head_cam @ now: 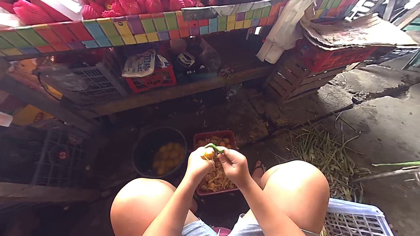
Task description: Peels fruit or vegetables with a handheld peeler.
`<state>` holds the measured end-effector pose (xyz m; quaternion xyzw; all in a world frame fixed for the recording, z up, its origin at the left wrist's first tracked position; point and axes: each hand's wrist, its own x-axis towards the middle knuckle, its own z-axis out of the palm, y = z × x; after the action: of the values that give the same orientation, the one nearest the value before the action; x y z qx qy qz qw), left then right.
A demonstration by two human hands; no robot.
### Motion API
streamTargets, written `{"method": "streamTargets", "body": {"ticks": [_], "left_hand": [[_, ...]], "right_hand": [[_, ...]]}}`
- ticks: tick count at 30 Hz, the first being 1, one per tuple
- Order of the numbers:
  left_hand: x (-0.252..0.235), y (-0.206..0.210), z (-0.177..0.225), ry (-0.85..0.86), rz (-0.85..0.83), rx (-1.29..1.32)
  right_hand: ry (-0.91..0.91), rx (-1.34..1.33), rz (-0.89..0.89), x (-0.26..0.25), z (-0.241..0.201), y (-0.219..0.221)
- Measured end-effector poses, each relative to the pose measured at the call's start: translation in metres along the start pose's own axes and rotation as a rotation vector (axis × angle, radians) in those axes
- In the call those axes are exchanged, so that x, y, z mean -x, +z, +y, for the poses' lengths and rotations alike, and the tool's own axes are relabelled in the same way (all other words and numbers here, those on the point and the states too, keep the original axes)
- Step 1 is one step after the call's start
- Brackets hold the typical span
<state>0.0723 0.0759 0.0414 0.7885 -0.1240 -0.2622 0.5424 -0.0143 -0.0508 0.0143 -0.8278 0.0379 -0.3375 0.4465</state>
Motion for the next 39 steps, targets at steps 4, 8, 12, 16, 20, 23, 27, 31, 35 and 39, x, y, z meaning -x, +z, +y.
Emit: {"method": "streamTargets", "body": {"ticks": [4, 8, 12, 16, 20, 23, 27, 31, 35, 39], "left_hand": [[0.006, 0.001, -0.008, 0.086, -0.080, 0.183], [0.007, -0.005, -0.004, 0.112, -0.103, 0.332], [0.003, -0.002, -0.003, 0.019, -0.055, 0.309], [0.005, 0.000, -0.005, -0.041, -0.106, 0.334], [0.010, -0.010, -0.006, 0.107, -0.191, 0.457], [0.005, -0.011, -0.008, 0.061, -0.128, 0.368], [0.003, -0.009, -0.007, 0.034, -0.098, 0.364], [0.006, -0.004, 0.000, -0.071, -0.150, 0.387], [0.008, -0.006, 0.001, -0.082, -0.251, 0.451], [0.007, -0.005, 0.000, -0.069, -0.269, 0.451]], "right_hand": [[0.070, 0.126, -0.018, 0.003, 0.016, -0.001], [0.156, 0.060, 0.006, 0.000, 0.025, -0.003], [-0.038, -0.057, 0.035, 0.003, 0.001, 0.006], [-0.004, 0.021, -0.009, 0.004, 0.018, 0.006], [0.203, 0.100, -0.046, 0.002, 0.033, 0.002], [0.122, 0.060, -0.016, 0.000, 0.023, 0.003], [0.023, 0.020, 0.034, 0.002, 0.012, 0.002], [-0.020, -0.110, 0.015, 0.001, 0.009, 0.003], [0.018, -0.137, 0.032, -0.009, 0.017, -0.005], [-0.027, -0.046, 0.015, -0.009, 0.023, -0.007]]}}
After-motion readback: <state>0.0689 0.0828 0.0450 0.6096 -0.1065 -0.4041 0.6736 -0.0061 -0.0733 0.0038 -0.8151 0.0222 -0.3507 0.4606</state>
